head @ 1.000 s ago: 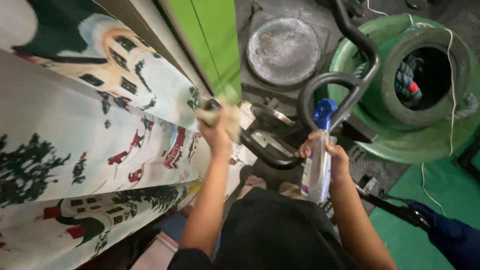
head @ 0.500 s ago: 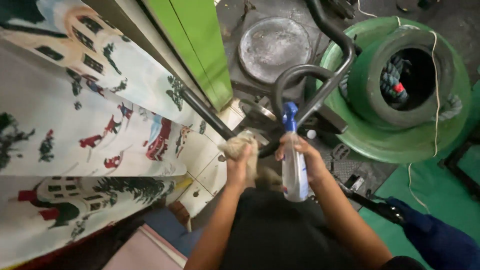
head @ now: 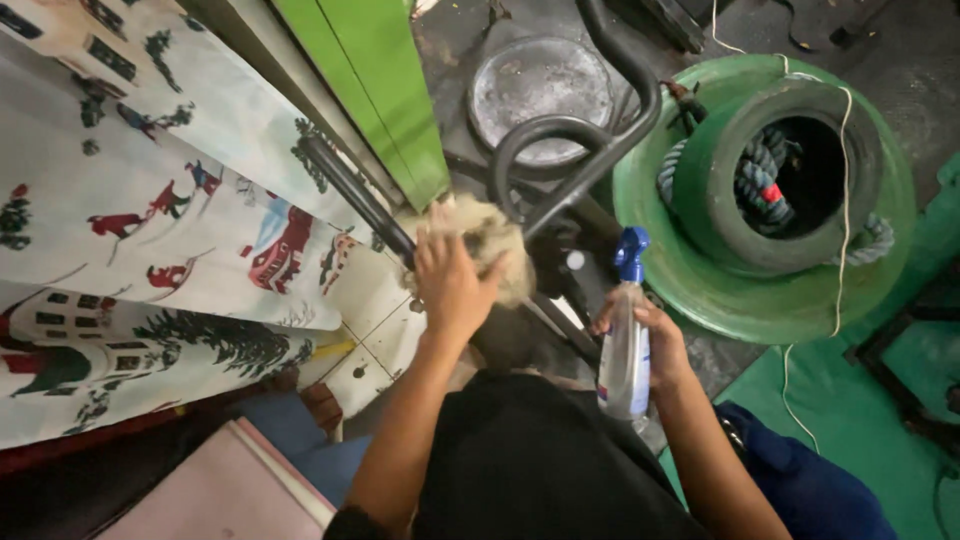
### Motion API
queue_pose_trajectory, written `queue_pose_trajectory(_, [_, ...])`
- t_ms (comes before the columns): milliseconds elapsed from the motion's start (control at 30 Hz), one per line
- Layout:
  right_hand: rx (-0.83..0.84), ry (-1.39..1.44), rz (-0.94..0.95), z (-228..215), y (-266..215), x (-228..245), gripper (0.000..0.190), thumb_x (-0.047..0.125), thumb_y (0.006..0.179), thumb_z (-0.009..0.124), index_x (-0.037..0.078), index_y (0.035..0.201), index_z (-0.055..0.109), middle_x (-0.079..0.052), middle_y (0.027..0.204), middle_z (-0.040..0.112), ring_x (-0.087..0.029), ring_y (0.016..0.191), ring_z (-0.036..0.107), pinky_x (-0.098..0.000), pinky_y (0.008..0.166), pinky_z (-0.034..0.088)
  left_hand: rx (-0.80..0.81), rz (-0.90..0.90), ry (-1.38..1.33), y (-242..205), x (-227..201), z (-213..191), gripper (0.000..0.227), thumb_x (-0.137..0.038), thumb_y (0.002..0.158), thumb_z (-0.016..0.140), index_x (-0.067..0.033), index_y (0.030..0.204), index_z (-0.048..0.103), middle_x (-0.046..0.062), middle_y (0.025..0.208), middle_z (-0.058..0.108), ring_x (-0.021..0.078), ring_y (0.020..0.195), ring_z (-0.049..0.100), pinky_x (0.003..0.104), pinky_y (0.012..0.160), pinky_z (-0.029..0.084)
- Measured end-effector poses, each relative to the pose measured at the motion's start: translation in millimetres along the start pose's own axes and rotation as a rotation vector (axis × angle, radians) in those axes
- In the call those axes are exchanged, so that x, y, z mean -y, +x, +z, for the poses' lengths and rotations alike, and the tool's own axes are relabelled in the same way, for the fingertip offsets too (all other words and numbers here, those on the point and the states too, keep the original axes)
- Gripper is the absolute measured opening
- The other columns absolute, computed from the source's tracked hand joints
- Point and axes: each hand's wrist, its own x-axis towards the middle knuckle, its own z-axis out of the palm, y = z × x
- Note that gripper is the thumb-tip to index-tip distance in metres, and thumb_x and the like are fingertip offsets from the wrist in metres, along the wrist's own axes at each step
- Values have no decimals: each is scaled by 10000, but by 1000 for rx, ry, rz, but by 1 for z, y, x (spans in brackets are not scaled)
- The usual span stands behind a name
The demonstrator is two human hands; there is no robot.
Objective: Cleaning and sanitizing gym equipment using a spray bottle and cloth.
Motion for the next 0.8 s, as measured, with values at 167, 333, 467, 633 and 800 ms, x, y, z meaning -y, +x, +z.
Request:
queue_pose_trajectory(167, [-82, -32, -21, 5, -15, -2, 542, 357, 845, 699, -20, 1216, 580, -181, 879, 653, -331, 893, 622, -416, 870, 482, -49, 134, -53, -23, 13, 44, 683, -428, 874, 719, 97, 1297, 608, 262, 1293, 653, 419, 1168, 606, 536, 1011, 440])
queue_pose_trajectory(333, [-51, 8, -53, 16, -15, -19, 535, 338, 850, 695, -30, 1220, 573, -190, 914, 656, -329, 910, 629, -430, 884, 491, 28, 99, -350, -24, 31, 38, 309, -266, 961, 745, 4, 1097, 683, 177, 1136, 722, 372, 1055, 681, 462, 912, 543])
queue_pose_trajectory(467, [-169, -32, -59, 44, -1, -13, 528, 328, 753, 703, 22, 1160, 563, -192, 1043, 688, -320, 979, 684, -431, 921, 542, 207, -304, -597, 4, 16, -7, 267, -272, 954, 724, -16, 1028, 710, 166, 872, 726, 290, 802, 691, 406, 733, 532])
queue_pose_trajectory(633, [-52, -72, -98, 61, 20, -25, 473, 169, 773, 785, 48, 1149, 525, -184, 1441, 705, -318, 923, 683, -440, 832, 561, 387, -309, -1089, 13, 17, -37, 259, -242, 1029, 621, -15, 1148, 659, 136, 953, 705, 187, 855, 652, 342, 754, 549])
queue_pose_trajectory(800, [-185, -529, 45, 116, 54, -16, 610, 64, 651, 793, 106, 1226, 596, -63, 950, 698, -174, 811, 696, -357, 754, 602, 568, -102, -1227, 23, 39, -36, 366, -191, 982, 623, 22, 1278, 592, 81, 1107, 709, 121, 1017, 650, 281, 893, 527])
